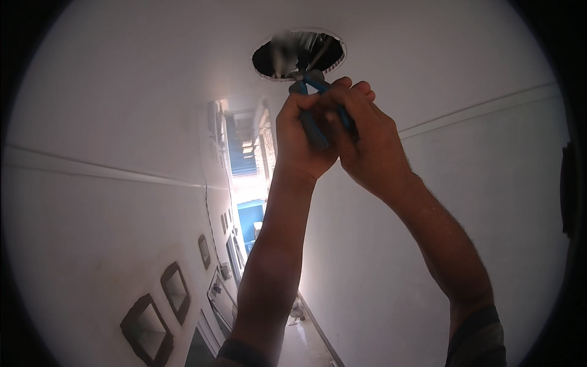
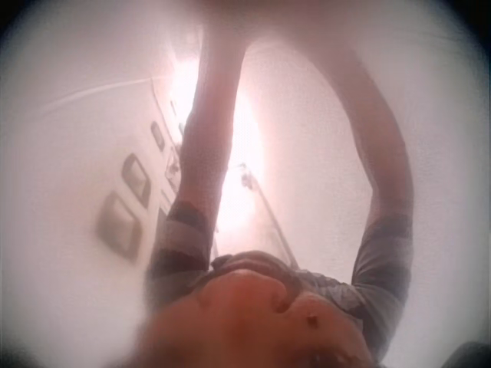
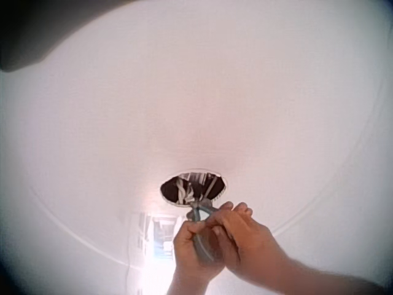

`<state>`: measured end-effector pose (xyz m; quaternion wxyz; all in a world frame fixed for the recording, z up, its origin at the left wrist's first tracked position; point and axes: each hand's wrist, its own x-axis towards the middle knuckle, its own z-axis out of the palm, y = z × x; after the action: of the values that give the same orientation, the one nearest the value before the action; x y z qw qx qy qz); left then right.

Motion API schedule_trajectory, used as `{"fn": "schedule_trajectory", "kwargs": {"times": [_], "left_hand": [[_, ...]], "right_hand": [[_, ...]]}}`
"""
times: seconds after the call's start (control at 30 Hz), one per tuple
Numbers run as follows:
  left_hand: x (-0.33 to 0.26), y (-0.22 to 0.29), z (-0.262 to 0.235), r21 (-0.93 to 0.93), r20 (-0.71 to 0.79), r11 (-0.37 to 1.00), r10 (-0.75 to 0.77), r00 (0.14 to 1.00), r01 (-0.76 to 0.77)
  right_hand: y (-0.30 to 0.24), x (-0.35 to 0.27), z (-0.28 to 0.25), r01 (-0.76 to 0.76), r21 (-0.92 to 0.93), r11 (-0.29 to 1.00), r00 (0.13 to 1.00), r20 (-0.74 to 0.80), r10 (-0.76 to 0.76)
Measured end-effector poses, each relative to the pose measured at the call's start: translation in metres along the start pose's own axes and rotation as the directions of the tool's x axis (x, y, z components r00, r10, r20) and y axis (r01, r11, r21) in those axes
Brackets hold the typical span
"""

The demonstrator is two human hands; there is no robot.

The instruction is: The person works on a ceiling light fixture opening, using pliers and a screwdriver to manipulate wires and components inside the ceiling hole. The person repeatedly reaches into the opening, adjusts wiring, and uses tools to secure or reposition parts of the fixture.

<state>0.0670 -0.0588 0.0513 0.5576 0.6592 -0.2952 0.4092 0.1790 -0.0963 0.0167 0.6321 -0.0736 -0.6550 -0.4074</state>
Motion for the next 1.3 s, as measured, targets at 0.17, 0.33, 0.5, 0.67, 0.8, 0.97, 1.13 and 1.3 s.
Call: {"fn": "schedule_trajectory", "kwargs": {"times": [0.17, 0.33, 0.5, 0.67, 0.8, 0.97, 1.13, 1.3], "left_hand": [[0.016, -0.018, -0.027, -0.228, 0.209, 0.972, 0.1, 0.973, -0.05], [0.027, -0.03, -0.031, -0.34, 0.265, 0.932, 0.223, 0.938, -0.125], [0.042, -0.041, -0.027, -0.479, 0.202, 0.854, 0.333, 0.921, -0.203], [0.046, -0.04, -0.028, -0.474, 0.192, 0.845, 0.373, 0.908, -0.247], [0.038, -0.039, -0.022, -0.507, 0.104, 0.822, 0.358, 0.928, -0.26], [0.035, -0.035, -0.009, -0.483, 0.015, 0.821, 0.356, 0.934, -0.305], [0.034, -0.028, -0.005, -0.335, -0.105, 0.881, 0.317, 0.943, -0.334], [0.018, -0.009, -0.001, -0.141, -0.225, 0.943, 0.265, 0.938, -0.3]], "right_hand": [[0.016, 0.04, -0.025, 0.041, -0.094, 0.995, 0.999, 0.032, -0.038], [0.011, 0.074, -0.025, 0.164, -0.354, 0.921, 0.977, 0.185, -0.103], [0.03, 0.075, -0.022, 0.333, -0.321, 0.887, 0.942, 0.152, -0.299], [0.024, 0.078, -0.022, 0.218, -0.219, 0.951, 0.961, 0.218, -0.17], [0.017, 0.062, -0.005, 0.312, -0.391, 0.866, 0.945, 0.217, -0.243], [0.017, 0.051, 0.003, 0.332, -0.417, 0.846, 0.942, 0.102, -0.32], [0.009, 0.038, 0.003, 0.347, -0.426, 0.835, 0.936, 0.101, -0.337], [0.0, 0.023, 0.011, 0.269, -0.369, 0.889, 0.963, 0.08, -0.258]]}}
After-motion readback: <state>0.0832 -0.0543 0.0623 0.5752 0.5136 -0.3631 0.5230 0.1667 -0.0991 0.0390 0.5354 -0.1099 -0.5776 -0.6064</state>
